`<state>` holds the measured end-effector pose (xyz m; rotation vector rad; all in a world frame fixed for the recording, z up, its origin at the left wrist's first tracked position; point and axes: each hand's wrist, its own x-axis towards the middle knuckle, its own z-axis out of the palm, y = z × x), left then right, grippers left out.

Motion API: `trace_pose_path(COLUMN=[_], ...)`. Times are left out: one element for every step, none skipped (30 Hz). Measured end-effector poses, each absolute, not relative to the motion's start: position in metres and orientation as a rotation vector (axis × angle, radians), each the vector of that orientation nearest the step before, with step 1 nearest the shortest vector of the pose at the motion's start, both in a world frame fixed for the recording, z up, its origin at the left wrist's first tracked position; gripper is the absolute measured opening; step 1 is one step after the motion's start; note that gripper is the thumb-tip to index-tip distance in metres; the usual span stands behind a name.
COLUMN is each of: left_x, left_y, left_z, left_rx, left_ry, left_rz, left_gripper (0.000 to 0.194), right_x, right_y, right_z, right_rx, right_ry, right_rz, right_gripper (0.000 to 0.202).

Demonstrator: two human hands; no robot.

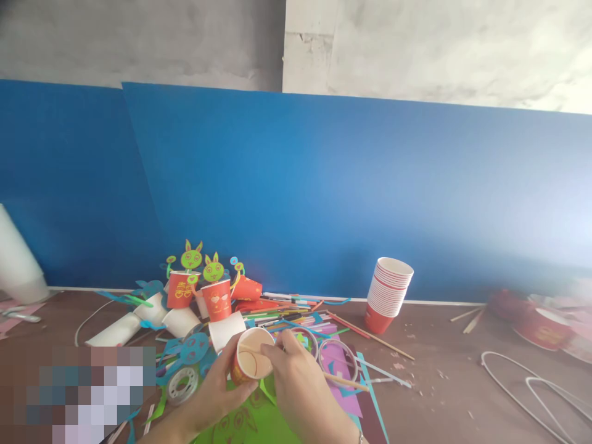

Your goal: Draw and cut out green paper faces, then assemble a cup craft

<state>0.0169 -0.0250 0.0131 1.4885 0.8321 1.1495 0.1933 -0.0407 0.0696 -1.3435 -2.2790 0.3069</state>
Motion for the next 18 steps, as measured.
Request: trace_pose_path(left_x=[0.018, 0.018, 0.019, 0.02, 0.021, 0.022, 0.022, 0.023, 0.023, 0.022, 0.021, 0.02, 0.018, 0.017, 0.016, 0.016, 0.016, 0.016], left_y=[-0.025, -0.026, -0.026, -0.027, -0.027, -0.027, -0.027, -0.026, -0.025, -0.024, -0.022, -0.02, -0.019, -0.017, -0.015, -0.014, -0.013, -0.013], left_z=[0.014, 0.014, 0.015, 0.015, 0.015, 0.015, 0.014, 0.013, 0.012, 0.011, 0.009, 0.008, 0.007, 0.006, 0.006, 0.006, 0.006, 0.006], left_rx=[1.507, 1.53, 1.554, 1.574, 1.588, 1.597, 1.601, 1.6, 1.595, 1.582, 1.55, 1.497, 1.424, 1.336, 1.247, 1.16, 1.088, 1.029], left_ry=[0.834, 0.833, 0.827, 0.815, 0.799, 0.784, 0.775, 0.777, 0.791, 0.814, 0.844, 0.877, 0.913, 0.942, 0.964, 0.973, 0.971, 0.957], left_rz=[1.15, 1.149, 1.149, 1.15, 1.152, 1.151, 1.153, 1.162, 1.178, 1.203, 1.243, 1.291, 1.341, 1.387, 1.421, 1.443, 1.449, 1.445], left_gripper=[0.057, 0.056, 0.054, 0.053, 0.052, 0.052, 0.051, 0.051, 0.05, 0.05, 0.051, 0.052, 0.053, 0.053, 0.053, 0.054, 0.054, 0.055], right_x=[0.193, 0.193, 0.192, 0.191, 0.19, 0.189, 0.189, 0.189, 0.19, 0.193, 0.197, 0.203, 0.209, 0.216, 0.222, 0.228, 0.232, 0.234], right_y=[-0.04, -0.04, -0.039, -0.039, -0.039, -0.039, -0.039, -0.039, -0.039, -0.038, -0.037, -0.036, -0.035, -0.033, -0.032, -0.03, -0.029, -0.028], right_z=[0.069, 0.069, 0.068, 0.066, 0.064, 0.062, 0.06, 0.06, 0.06, 0.062, 0.064, 0.068, 0.073, 0.077, 0.081, 0.084, 0.087, 0.088], right_rx=[-1.322, -1.3, -1.281, -1.268, -1.263, -1.262, -1.268, -1.283, -1.306, -1.333, -1.365, -1.397, -1.427, -1.459, -1.489, -1.52, -1.544, -1.558], right_ry=[-2.249, -2.22, -2.191, -2.167, -2.147, -2.131, -2.114, -2.095, -2.084, -2.085, -2.091, -2.11, -2.127, -2.123, -2.101, -2.071, -2.049, -2.038], right_rz=[0.349, 0.386, 0.414, 0.43, 0.435, 0.435, 0.43, 0.419, 0.409, 0.403, 0.403, 0.411, 0.423, 0.448, 0.459, 0.462, 0.462, 0.457], right_gripper=[0.035, 0.033, 0.031, 0.029, 0.026, 0.024, 0.021, 0.02, 0.02, 0.02, 0.019, 0.018, 0.016, 0.016, 0.015, 0.015, 0.014, 0.014])
